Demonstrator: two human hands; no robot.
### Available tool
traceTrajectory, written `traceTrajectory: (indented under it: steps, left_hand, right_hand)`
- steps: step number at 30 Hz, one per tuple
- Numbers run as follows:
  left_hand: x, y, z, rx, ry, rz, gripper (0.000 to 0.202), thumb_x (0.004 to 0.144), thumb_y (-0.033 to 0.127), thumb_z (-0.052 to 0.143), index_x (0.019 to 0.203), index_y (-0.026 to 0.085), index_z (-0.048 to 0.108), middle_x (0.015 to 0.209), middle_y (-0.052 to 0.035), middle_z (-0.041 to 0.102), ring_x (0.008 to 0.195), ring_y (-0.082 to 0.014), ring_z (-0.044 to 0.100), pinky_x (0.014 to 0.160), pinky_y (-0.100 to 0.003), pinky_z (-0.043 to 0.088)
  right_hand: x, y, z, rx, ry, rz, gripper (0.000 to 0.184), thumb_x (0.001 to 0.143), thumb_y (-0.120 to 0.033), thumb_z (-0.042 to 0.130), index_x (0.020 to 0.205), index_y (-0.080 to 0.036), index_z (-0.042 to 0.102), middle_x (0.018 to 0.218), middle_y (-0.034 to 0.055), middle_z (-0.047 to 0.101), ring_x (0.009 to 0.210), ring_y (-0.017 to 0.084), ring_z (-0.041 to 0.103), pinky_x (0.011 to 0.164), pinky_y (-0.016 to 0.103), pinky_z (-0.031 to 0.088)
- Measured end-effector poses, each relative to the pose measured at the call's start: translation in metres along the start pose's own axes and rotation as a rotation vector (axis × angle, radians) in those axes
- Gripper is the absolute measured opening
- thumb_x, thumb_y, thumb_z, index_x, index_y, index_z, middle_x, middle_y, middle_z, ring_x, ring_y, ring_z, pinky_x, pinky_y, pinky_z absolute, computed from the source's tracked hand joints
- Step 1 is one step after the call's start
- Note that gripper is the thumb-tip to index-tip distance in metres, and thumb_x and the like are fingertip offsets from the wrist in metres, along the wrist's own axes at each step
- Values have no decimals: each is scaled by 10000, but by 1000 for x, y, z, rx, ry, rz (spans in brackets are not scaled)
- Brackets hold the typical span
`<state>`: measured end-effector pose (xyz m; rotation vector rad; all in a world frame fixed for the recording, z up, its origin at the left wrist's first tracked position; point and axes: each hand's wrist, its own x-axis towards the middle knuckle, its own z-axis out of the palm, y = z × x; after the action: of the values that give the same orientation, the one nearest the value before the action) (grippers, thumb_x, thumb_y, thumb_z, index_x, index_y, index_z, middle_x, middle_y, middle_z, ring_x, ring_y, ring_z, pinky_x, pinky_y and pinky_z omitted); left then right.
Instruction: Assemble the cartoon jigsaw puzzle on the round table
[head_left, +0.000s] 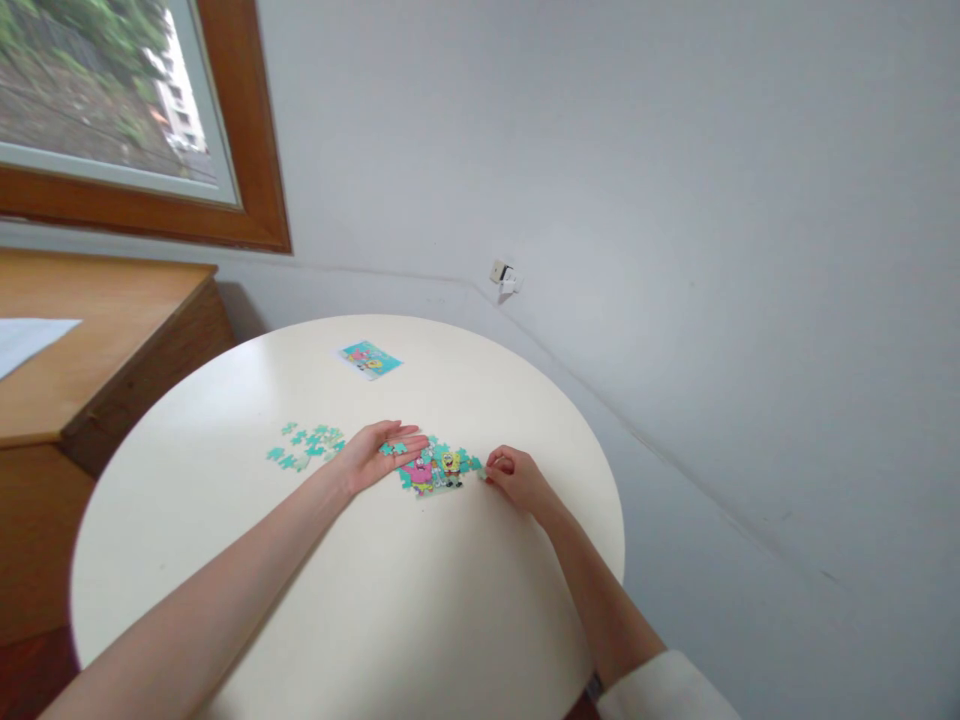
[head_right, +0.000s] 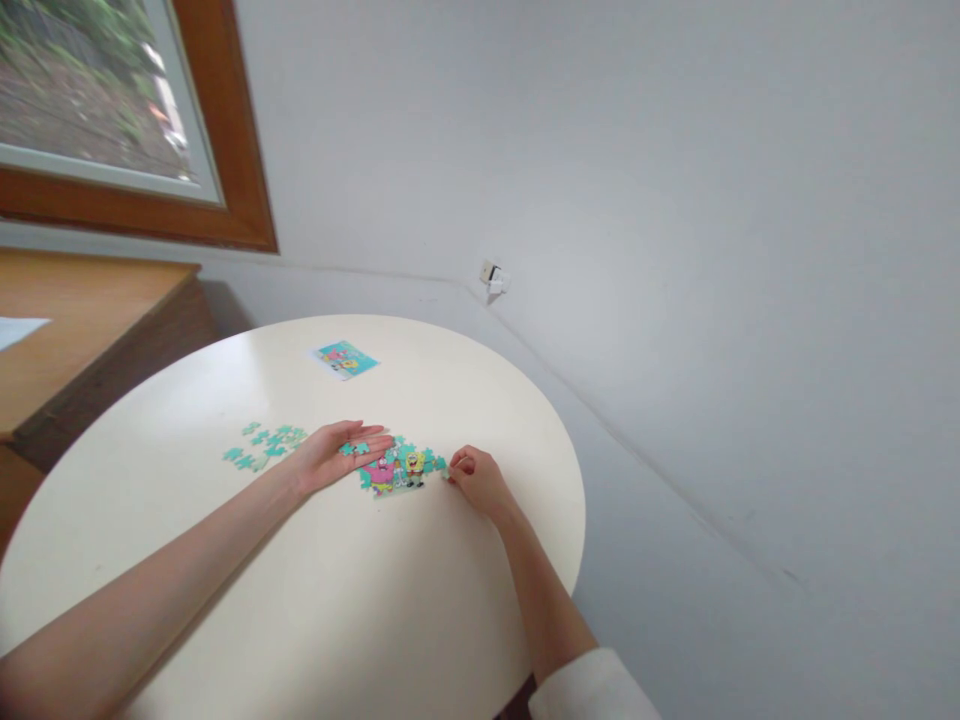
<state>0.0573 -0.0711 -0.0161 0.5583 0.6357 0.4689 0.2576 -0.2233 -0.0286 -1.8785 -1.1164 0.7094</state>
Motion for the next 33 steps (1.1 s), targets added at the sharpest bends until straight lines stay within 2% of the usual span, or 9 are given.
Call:
traceTrajectory:
  steps: [8,18,25,29,33]
  left_hand:
    - [1,0,1,12,33,-8,223,831,88,424,957,-12,579,864,-232,672,798,-262,684,681,-308,573]
    - [2,0,0,22,34,-22,264,813,61,433,1031,-5,566,849,-199,683,783,-245,688,662,-290,573]
    - [3,-1,-1,18,34,-21,299,811,54,431,1076,-25,546,861,-208,680,792,-250,687,666,-295,573]
    - [2,0,0,22,43,-18,275,818,53,423,1044,-28,558,858,-207,678,783,-247,688,666,-290,573]
    - [1,0,2,38,46,-15,241,814,47,428,993,-19,576,846,-202,680,773,-244,689,653,-282,575]
  right_hand:
    - [4,0,3,-18,14,63,67,659,-138,561,650,-186,515,518,-34,593,518,108,549,521,211,382]
    - [10,-8,-1,-49,-22,178,114,631,-102,631,596,-166,543,499,-32,605,430,67,474,442,182,325]
    - [12,-10,-4,-60,-68,203,126,619,-109,670,562,-157,569,486,-20,618,433,74,492,432,183,328]
    - [14,-8,-5,-75,-80,207,126,616,-115,684,547,-151,585,471,-22,611,412,64,466,407,177,298]
    - [17,-8,-7,-86,-107,215,148,605,-121,698,505,-148,592,440,-19,594,409,69,470,418,180,318]
